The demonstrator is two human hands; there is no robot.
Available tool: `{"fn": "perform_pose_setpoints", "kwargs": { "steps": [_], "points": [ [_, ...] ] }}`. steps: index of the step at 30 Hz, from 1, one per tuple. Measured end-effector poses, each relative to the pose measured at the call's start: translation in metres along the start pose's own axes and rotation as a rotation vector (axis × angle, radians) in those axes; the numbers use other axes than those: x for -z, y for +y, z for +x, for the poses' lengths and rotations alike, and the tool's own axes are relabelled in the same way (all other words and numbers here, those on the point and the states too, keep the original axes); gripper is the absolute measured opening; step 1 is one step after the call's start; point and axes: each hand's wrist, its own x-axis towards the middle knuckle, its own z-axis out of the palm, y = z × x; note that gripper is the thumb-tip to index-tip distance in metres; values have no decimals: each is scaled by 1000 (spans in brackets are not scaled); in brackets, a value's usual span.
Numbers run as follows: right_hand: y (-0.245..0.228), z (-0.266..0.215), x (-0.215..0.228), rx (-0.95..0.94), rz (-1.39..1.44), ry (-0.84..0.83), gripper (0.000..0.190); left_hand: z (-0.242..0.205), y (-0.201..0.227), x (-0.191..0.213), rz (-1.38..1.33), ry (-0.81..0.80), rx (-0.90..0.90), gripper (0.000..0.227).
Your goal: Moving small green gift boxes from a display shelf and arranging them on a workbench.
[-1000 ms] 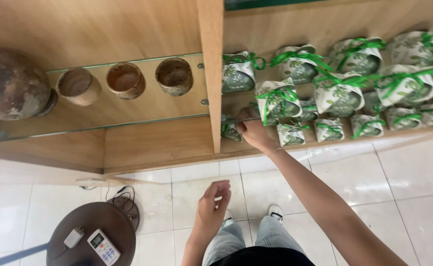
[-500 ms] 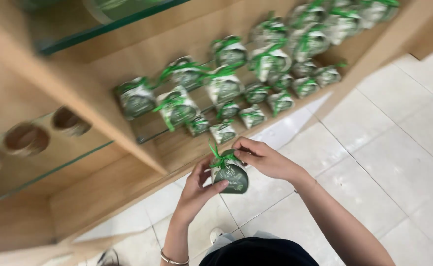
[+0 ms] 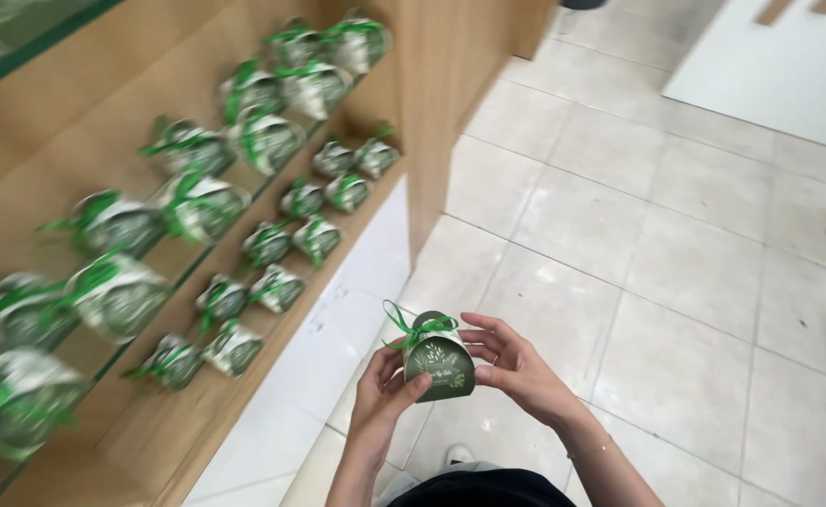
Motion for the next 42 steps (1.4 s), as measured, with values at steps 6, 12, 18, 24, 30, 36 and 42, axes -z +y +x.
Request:
{"fn": "perform_pose_setpoints", "kwargs": {
  "steps": [6, 12, 18, 24, 30, 36, 42],
  "points": [
    [-17, -42, 69, -32, -35, 382, 82, 47, -40, -79, 40, -167, 106, 72],
    [-24, -65, 126, -5, 58, 600, 78, 99, -64, -137, 84, -265, 303, 77],
    [-40, -37, 175, -84, 91, 790, 72, 186, -69, -168, 245, -359, 402, 75],
    [-76, 42, 243, -20, 78, 817, 68, 305, -43, -200, 286, -442, 386, 76],
    [-146, 137, 306, -20, 17, 859, 67, 445, -6, -240, 324, -531, 342, 81],
    [-193, 208, 372, 68, 44, 901, 63, 548, 27, -289, 391, -547, 335, 83],
    [-231, 264, 451, 20, 62, 953, 60, 644, 24, -340, 361, -551, 391, 83]
  ]
}}
